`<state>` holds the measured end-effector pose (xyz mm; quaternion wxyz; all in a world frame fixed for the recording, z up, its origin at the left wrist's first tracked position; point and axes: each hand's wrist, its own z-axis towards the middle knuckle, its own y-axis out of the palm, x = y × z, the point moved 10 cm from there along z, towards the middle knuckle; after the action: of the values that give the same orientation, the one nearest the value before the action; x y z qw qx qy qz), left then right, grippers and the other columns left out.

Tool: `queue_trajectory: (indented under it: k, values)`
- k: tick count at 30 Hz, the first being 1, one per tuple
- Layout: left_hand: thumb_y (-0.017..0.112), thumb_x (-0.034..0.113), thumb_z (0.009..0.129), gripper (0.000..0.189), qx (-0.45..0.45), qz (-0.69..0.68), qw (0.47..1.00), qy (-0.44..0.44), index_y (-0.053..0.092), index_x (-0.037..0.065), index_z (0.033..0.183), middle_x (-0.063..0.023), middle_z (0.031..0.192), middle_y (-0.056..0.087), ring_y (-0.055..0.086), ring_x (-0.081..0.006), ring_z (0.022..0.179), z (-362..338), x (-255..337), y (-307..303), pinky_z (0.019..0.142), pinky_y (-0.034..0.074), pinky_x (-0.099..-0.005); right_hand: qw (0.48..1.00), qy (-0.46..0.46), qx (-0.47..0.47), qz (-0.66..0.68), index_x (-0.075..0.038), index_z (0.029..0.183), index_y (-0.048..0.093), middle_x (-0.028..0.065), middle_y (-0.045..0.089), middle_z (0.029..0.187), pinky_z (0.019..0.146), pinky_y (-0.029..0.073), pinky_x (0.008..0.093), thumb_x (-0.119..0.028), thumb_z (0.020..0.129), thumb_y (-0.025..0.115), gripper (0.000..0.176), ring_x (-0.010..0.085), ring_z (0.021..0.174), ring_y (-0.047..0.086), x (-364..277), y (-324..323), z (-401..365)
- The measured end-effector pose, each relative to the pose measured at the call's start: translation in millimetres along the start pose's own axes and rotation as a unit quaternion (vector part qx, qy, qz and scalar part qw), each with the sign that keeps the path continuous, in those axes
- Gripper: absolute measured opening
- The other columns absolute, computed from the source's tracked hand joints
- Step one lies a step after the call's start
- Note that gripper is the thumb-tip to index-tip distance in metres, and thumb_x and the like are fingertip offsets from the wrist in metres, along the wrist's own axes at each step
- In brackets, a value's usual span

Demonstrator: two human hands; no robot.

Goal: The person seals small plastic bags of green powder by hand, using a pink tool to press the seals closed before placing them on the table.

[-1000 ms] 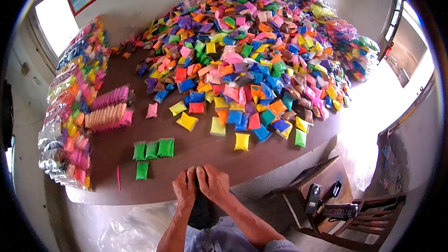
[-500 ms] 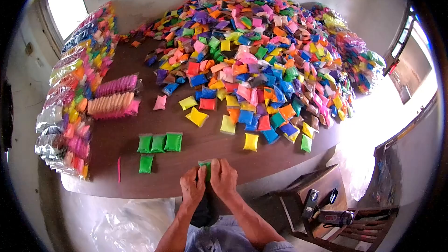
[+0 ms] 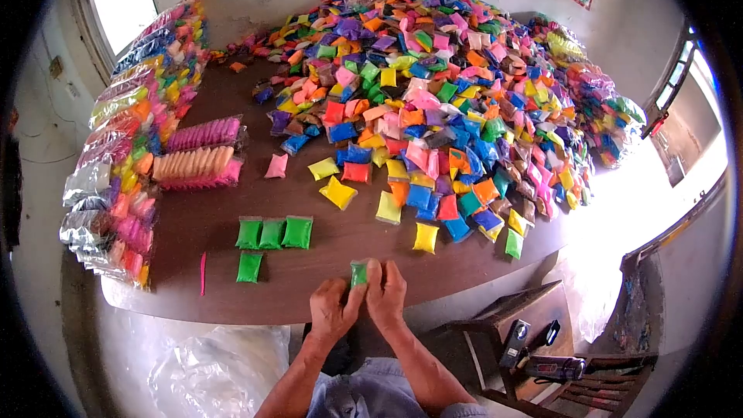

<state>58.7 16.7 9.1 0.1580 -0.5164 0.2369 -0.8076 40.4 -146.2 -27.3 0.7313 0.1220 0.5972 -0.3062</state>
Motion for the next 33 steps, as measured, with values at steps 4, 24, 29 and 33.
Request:
queue_trajectory:
  k: [4, 24, 29, 33]
  values:
    - [0.072, 0.021, 0.097, 0.032, 0.025, -0.038, 0.999, 0.017, 0.059, 0.002, 0.075, -0.0205, 0.072, 0.06, 0.06, -0.0417, 0.066, -0.5, 1.6, -3.7, 0.059, 0.046, -0.0496, 1.0, -0.005, -0.008, 0.003, 0.001, 0.091, 0.059, 0.0161, 0.058, 0.074, 0.062, 0.049, 0.0387, -0.025, 0.108, 0.059, 0.031, 0.0208, 0.068, 0.059, -12.5, 3.5, -1.1]
    - [0.07, 0.023, 0.099, 0.033, 0.011, -0.16, 0.978, -0.133, 0.064, -0.004, 0.082, -0.0218, 0.069, 0.06, 0.055, -0.0327, 0.057, 3.2, -19.0, -6.8, 0.057, 0.046, -0.0422, 0.994, -0.024, -0.089, -0.056, -0.002, 0.09, 0.065, 0.0222, 0.064, 0.074, 0.058, 0.051, 0.0438, -0.029, 0.103, 0.065, 0.03, 0.0394, 0.067, 0.068, -20.8, 8.1, -2.8]
    - [0.068, 0.017, 0.098, 0.027, 0.028, -0.04, 0.996, -0.08, 0.064, -0.003, 0.082, -0.0246, 0.071, 0.061, 0.059, -0.0414, 0.058, -1.3, -22.5, -8.4, 0.056, 0.046, -0.0461, 0.992, -0.014, -0.116, -0.053, -0.006, 0.095, 0.066, 0.0211, 0.067, 0.078, 0.06, 0.052, 0.0482, -0.03, 0.104, 0.063, 0.026, 0.0436, 0.074, 0.068, -29.8, 10.1, -4.5]
    - [0.066, 0.02, 0.1, 0.029, 0.042, -0.041, 0.995, -0.075, 0.066, -0.004, 0.083, -0.0254, 0.073, 0.064, 0.062, -0.0443, 0.065, 2.4, -22.0, -3.9, 0.059, 0.048, -0.0481, 0.993, -0.082, -0.079, -0.043, -0.008, 0.102, 0.065, 0.0208, 0.066, 0.082, 0.059, 0.051, 0.0495, -0.028, 0.103, 0.064, 0.021, 0.0441, 0.074, 0.067, -33.1, 9.4, -6.2]
